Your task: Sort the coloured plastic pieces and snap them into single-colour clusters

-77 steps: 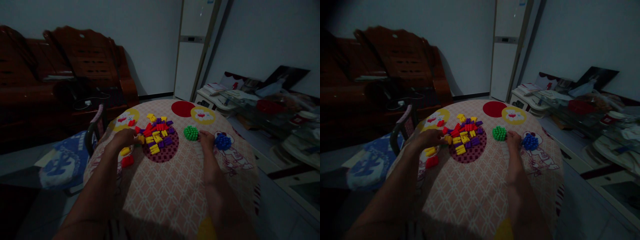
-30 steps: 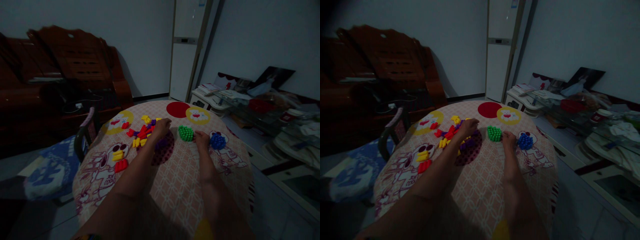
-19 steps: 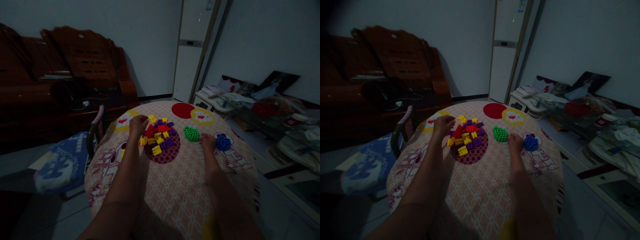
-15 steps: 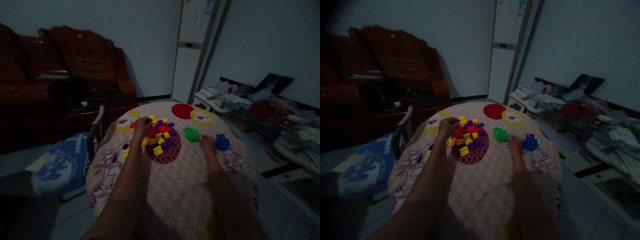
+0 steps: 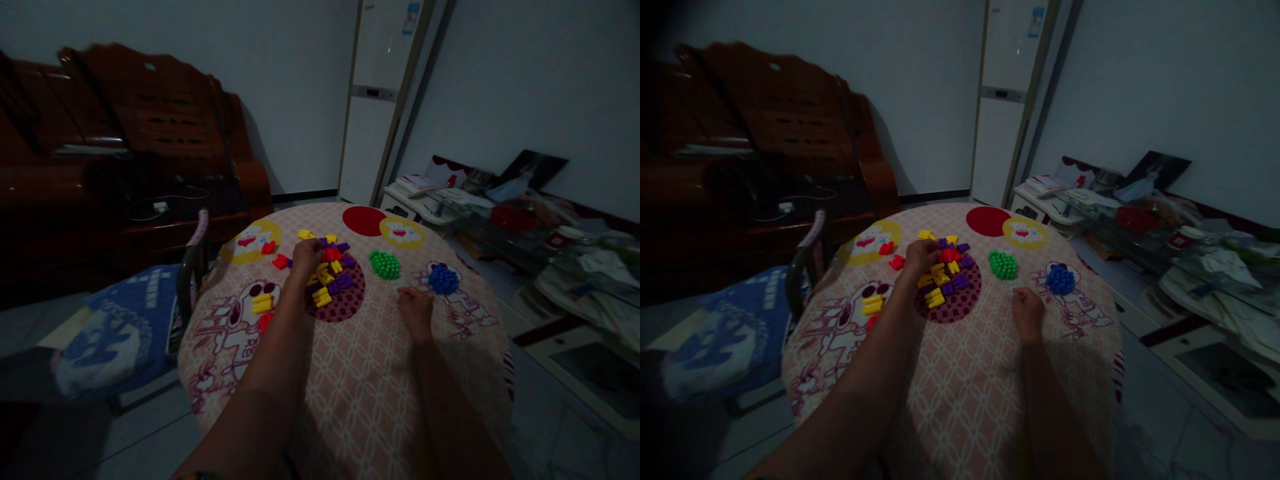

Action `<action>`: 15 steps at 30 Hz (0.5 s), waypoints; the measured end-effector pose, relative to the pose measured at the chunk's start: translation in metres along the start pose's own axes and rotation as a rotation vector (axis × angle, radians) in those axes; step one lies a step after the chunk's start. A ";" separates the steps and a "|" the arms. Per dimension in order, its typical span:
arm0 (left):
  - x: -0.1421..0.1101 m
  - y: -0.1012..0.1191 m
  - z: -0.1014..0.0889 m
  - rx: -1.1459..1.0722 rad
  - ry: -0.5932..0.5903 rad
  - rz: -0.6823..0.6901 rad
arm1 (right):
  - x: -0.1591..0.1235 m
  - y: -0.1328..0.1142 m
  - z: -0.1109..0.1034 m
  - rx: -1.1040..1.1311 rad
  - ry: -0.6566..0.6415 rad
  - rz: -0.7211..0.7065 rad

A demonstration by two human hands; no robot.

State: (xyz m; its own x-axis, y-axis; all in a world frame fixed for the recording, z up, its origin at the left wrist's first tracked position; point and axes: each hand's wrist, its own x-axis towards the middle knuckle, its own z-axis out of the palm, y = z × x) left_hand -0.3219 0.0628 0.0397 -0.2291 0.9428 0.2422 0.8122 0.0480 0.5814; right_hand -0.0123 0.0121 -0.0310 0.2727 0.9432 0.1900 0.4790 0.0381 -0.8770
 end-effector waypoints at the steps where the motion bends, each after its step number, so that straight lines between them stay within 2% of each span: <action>1: 0.000 0.000 -0.001 -0.003 0.001 0.005 | 0.000 0.000 0.000 -0.027 0.000 -0.045; 4: -0.002 -0.003 -0.009 0.025 -0.026 0.007 | -0.001 -0.001 -0.003 -0.018 -0.049 -0.070; 10: -0.006 -0.010 -0.024 0.078 -0.318 0.070 | -0.002 -0.001 -0.008 0.101 -0.104 0.051; 13: -0.007 -0.008 -0.025 0.131 -0.353 0.076 | -0.001 -0.001 -0.007 0.098 -0.104 0.042; 15: -0.007 -0.005 -0.026 0.170 -0.325 0.087 | -0.001 -0.002 -0.007 0.097 -0.104 0.043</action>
State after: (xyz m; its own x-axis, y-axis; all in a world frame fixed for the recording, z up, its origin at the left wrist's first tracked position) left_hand -0.3380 0.0471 0.0550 0.0053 0.9999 0.0097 0.9051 -0.0089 0.4252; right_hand -0.0076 0.0089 -0.0265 0.2012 0.9735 0.1090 0.3845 0.0239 -0.9228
